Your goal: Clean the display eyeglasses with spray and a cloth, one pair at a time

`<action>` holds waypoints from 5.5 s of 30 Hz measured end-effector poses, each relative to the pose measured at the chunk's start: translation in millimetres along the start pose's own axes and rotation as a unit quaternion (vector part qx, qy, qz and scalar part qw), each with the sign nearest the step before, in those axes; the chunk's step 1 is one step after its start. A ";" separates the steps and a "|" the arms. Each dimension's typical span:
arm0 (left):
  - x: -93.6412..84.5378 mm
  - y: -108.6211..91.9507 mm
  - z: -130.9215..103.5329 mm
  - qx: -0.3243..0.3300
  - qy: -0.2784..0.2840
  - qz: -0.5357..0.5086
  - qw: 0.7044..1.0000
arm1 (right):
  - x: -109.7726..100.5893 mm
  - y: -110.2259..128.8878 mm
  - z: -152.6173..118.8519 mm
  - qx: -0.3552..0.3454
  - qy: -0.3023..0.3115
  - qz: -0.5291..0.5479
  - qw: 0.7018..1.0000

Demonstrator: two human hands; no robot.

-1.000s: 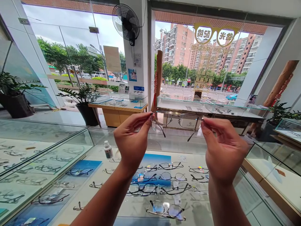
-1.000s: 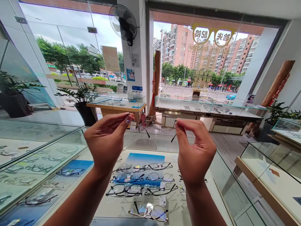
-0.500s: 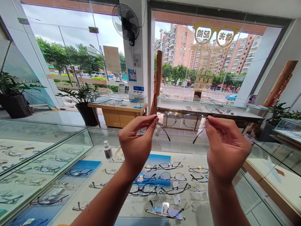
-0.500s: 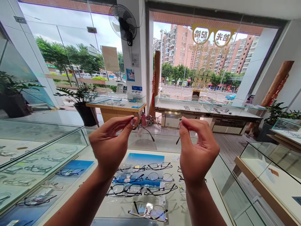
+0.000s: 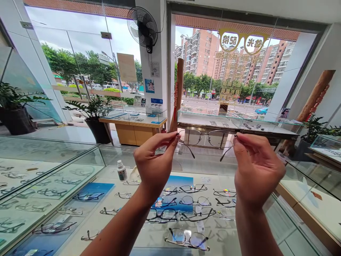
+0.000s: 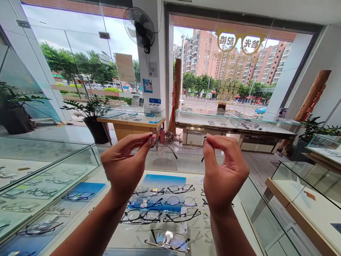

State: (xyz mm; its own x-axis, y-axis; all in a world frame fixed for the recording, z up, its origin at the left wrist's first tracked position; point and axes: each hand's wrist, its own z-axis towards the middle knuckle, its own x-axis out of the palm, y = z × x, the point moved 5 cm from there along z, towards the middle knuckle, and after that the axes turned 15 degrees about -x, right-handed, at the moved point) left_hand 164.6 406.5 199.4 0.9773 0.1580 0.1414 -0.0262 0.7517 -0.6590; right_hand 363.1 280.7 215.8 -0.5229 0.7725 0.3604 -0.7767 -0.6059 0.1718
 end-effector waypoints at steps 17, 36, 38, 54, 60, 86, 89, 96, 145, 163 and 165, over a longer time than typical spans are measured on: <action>-13.8 -36.1 -14.7 0.089 -0.013 -0.002 0.996 | 7.3 -39.3 -13.6 0.052 -0.009 0.012 0.999; -9.4 -28.6 -11.4 0.051 0.026 -0.055 0.997 | 4.1 -38.3 -10.8 0.060 -0.028 0.029 0.997; -9.2 -29.5 -12.1 0.067 0.026 -0.051 0.996 | 4.4 -38.9 -11.3 0.063 -0.027 0.026 0.997; -9.3 -0.4 13.4 -0.039 -0.007 -0.074 0.996 | 9.6 -0.8 -5.8 0.009 0.012 0.070 0.997; -7.2 5.3 15.1 -0.045 -0.008 -0.061 0.997 | 11.1 7.0 -6.5 0.002 0.017 0.079 0.997; -14.4 -14.2 4.5 0.187 -0.042 -0.030 0.981 | 21.0 -44.2 -21.0 0.201 -0.017 0.198 0.959; -14.3 -11.5 3.4 0.200 -0.058 -0.004 0.978 | 24.4 -43.2 -23.3 0.222 -0.017 0.217 0.950; -13.3 -12.4 -3.0 0.284 -0.097 0.015 0.954 | 30.9 -48.8 -29.3 0.264 -0.015 0.241 0.934; 2.2 71.1 51.8 -0.114 0.179 0.087 0.973 | 64.9 -102.9 -76.5 0.382 0.321 0.170 0.850; 13.5 55.0 37.7 -0.106 0.253 0.121 0.954 | 73.4 -81.2 -84.5 0.354 0.485 0.191 0.776; 14.7 58.4 38.5 -0.134 0.270 0.084 0.950 | 74.6 -78.7 -85.8 0.366 0.490 0.220 0.760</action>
State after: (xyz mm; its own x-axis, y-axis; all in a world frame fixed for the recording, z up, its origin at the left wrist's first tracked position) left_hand 169.3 477.4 191.5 0.9312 -0.1453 -0.3342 -0.2072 0.5433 -0.8135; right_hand 355.2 402.3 150.5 -0.9646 0.0187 -0.2632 -0.2352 -0.5125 0.8259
